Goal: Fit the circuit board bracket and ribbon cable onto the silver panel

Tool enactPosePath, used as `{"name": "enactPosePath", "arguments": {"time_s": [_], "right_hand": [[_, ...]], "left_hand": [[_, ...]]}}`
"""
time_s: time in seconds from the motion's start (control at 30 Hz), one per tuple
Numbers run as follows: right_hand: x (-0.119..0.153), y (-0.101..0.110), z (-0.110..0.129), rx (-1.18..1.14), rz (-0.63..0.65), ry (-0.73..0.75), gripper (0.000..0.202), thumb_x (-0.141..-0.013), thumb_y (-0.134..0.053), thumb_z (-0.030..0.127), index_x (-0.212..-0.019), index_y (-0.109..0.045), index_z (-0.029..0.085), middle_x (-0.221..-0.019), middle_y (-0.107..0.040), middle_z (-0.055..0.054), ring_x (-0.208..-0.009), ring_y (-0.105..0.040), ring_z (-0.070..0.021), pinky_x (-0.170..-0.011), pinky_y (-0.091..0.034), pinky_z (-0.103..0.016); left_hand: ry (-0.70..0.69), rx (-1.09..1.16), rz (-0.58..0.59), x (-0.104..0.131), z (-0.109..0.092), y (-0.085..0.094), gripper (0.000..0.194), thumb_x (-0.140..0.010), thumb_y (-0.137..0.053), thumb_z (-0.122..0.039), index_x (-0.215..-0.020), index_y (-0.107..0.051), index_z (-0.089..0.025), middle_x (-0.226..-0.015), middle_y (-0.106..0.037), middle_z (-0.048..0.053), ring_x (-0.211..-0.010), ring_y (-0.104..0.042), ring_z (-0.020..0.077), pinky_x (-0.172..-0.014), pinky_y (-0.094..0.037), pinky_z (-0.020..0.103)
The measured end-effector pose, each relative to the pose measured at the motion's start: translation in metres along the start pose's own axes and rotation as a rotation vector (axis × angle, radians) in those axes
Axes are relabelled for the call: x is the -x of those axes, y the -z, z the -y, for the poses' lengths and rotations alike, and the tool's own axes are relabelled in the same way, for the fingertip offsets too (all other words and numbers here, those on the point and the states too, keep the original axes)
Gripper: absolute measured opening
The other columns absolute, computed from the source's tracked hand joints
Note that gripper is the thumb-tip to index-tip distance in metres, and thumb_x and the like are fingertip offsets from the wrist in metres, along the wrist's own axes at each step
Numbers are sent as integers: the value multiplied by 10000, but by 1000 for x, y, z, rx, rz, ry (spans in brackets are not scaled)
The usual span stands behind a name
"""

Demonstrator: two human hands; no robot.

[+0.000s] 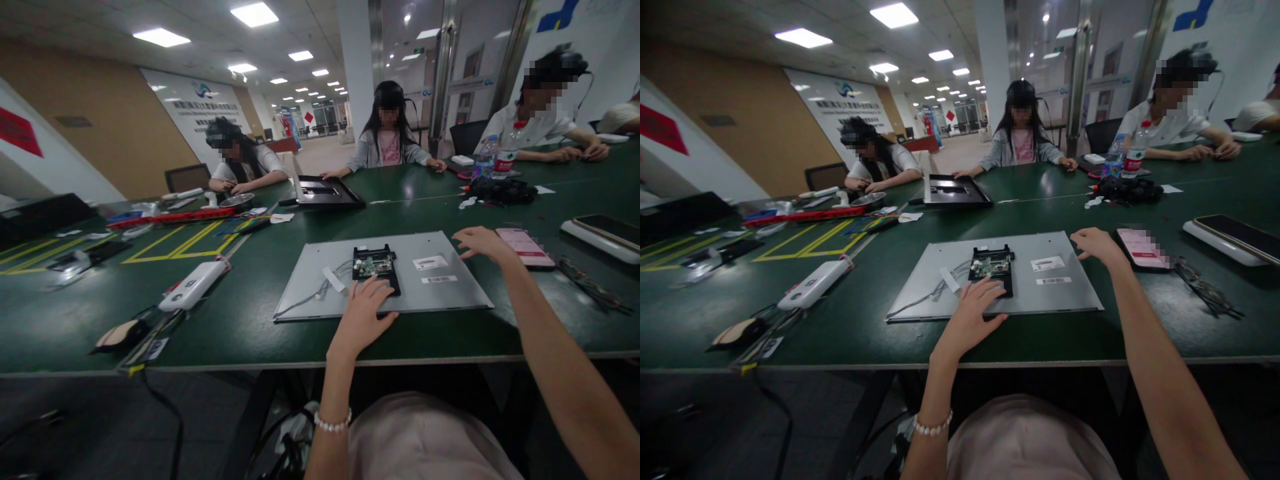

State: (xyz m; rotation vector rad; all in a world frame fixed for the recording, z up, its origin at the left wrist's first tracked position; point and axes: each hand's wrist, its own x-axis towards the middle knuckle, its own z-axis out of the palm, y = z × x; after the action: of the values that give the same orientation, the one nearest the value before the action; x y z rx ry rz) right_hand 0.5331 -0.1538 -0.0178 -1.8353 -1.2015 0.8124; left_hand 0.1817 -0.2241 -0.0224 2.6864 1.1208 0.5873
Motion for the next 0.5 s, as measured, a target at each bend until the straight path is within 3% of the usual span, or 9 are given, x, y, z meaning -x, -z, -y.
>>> {"name": "enactPosePath", "arguments": {"time_s": [0.2,0.5], "right_hand": [[-1,-9,6,-114,157,-45,322,-874,-598,290,-1140,-662,120,-1187,-659,-169,-952,-699,-246,-758,-614,-340],[6,-33,15,-187,388,129,322,-902,-571,358,-1119,-680,146,-1261,-630,-143,-1053,-664,-252,-836,-596,-371]], "left_hand": [[-12,10,-9,0,-1,0,405,-842,-643,-280,-1236,-560,-250,-1419,-490,50,-1396,-320,241,-1171,-184,503],[-37,14,8,0,-2,0,434,-835,-651,-282,-1259,-562,-248,-1424,-490,52,-1400,-317,225,-1181,-184,463]]}}
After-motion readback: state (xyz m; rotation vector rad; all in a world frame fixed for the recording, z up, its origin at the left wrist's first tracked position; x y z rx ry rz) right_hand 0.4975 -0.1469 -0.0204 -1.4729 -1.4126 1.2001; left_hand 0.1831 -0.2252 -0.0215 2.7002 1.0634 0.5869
